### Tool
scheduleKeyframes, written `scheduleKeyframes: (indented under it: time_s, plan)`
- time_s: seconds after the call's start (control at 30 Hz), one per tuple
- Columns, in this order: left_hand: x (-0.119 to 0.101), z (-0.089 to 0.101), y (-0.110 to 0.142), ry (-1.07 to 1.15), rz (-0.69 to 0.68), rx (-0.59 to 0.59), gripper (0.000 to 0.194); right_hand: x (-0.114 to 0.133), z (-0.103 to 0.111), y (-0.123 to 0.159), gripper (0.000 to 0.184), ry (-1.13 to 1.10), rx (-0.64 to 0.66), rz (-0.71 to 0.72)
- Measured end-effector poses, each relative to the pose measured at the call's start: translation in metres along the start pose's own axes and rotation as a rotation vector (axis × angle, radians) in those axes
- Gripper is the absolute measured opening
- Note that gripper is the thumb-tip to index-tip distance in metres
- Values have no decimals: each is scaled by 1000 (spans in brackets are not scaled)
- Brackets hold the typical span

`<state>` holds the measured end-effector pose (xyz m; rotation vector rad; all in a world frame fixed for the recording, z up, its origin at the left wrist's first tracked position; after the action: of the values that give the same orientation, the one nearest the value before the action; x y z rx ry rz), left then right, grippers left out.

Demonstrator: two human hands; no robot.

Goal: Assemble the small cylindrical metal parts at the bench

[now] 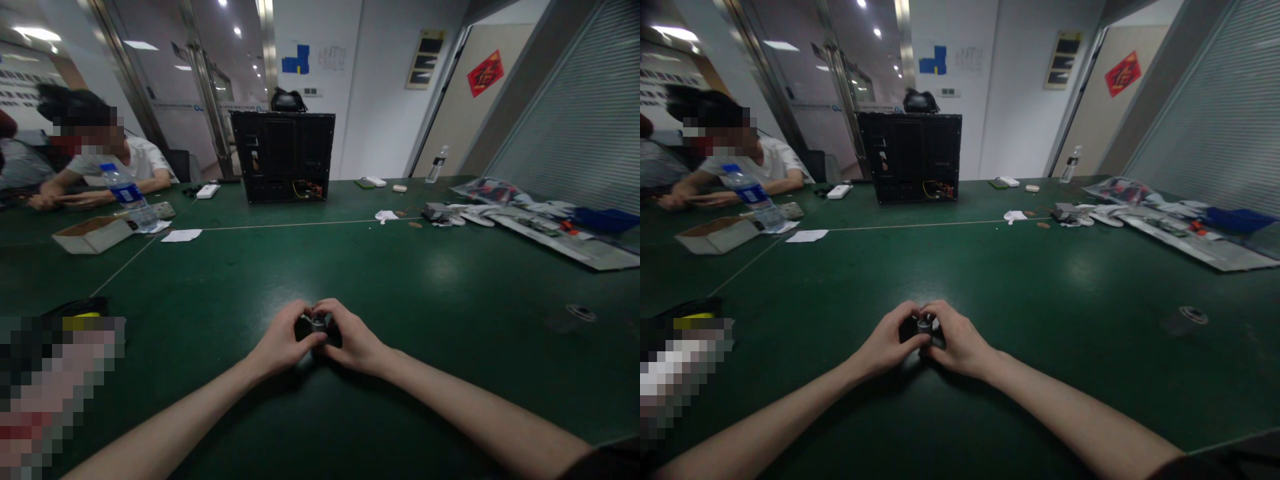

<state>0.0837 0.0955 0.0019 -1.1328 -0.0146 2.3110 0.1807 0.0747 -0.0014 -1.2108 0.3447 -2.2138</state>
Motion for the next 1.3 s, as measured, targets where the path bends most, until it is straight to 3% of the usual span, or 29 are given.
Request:
scheduleKeyframes:
  time_s: [0.2,0.5,1.3]
  plan:
    - [-1,6,-2,-14,-13,-83,18,7,3,-2,50,-9,-7,21]
    - [-8,5,-1,-55,-58,-62,19,3,15,-6,13,-71,-95,-31]
    - [-9,1,2,-123,-114,-56,19,6,17,-5,7,-73,-138,-4]
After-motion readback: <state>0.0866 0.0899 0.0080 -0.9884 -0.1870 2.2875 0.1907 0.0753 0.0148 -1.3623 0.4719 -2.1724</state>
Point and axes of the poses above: each hand's wrist, its own y-axis away from the middle knuckle, its own z-axis out of the back of the hand, x = y × z, the point moved 9 cm from there along -y, towards the middle knuckle, and after that the axes turned 7 degrees about -x, right-handed, at the moved point
